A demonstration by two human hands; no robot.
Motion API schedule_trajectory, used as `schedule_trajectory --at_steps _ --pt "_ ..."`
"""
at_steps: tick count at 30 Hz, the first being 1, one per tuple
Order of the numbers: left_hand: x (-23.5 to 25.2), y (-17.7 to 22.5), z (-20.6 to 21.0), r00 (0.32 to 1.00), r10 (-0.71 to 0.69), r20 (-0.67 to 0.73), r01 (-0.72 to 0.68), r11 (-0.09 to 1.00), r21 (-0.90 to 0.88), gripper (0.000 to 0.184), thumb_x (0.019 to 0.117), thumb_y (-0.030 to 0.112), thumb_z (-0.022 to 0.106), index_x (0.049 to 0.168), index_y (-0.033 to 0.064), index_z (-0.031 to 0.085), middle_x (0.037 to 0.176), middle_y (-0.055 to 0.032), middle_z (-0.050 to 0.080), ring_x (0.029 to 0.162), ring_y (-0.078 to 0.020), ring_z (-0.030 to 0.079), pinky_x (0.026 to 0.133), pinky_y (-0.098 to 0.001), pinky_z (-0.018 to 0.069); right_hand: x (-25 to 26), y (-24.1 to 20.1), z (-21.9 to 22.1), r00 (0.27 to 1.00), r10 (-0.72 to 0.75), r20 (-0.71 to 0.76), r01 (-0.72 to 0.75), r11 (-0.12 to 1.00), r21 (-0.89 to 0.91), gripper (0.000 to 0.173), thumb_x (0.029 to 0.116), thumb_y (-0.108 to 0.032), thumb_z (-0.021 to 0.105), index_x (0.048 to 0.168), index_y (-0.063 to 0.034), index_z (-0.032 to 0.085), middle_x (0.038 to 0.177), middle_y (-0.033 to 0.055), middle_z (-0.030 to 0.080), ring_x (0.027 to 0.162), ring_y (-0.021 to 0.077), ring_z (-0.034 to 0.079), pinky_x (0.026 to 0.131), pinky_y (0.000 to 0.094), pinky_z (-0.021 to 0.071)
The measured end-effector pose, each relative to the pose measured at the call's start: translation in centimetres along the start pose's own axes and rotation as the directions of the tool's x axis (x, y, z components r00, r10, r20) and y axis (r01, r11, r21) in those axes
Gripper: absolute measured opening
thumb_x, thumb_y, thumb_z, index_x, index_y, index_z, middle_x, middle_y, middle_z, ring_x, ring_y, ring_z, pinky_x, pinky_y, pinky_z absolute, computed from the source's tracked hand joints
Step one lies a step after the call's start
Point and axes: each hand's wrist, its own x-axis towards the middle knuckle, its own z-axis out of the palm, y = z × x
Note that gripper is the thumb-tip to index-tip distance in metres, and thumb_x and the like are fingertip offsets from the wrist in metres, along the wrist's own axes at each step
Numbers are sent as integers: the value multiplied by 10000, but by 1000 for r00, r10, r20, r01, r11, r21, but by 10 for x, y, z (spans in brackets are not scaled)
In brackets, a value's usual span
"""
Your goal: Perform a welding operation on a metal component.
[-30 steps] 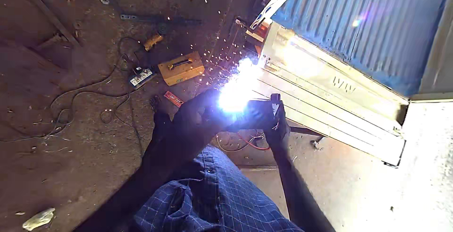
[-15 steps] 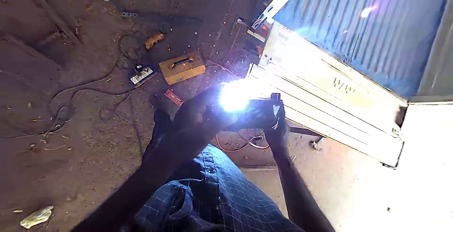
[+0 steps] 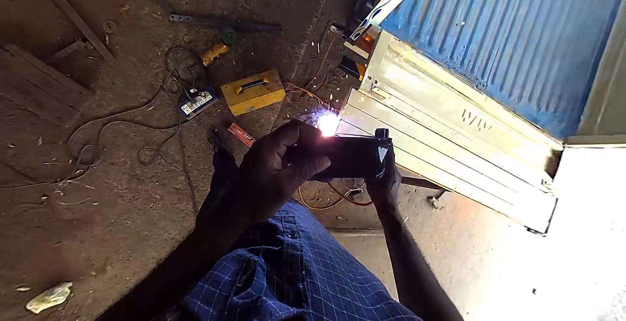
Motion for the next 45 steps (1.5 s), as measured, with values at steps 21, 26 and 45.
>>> schedule_trajectory --at_steps 21,26,45 --pt "9 -66 -12 995 57 83 -52 997 -63 335 973 186 730 1283 106 633 1127 -54 718 967 -196 738 812 -419 678 1 -6 -3 999 -35 -13 35 998 48 869 875 -491 732 1599 -197 353 1321 133 666 1180 258 664 989 538 535" --pt "5 5 -3 998 -58 7 58 996 -61 207 959 27 687 1164 21 655 1047 -93 722 917 -212 734 813 -376 665 -2 -16 -6 1000 -26 6 26 999 42 865 890 -437 748 1605 -168 343 1267 174 683 1117 325 687 939 584 539" --pt "3 -1 -6 999 -34 0 34 997 -68 214 972 42 676 1181 17 638 1064 -92 714 930 -205 729 810 -363 663 2 -4 3 1000 -27 8 28 999 -44 910 882 -539 725 1626 -244 293 1248 175 682 1081 345 688 899 612 543"
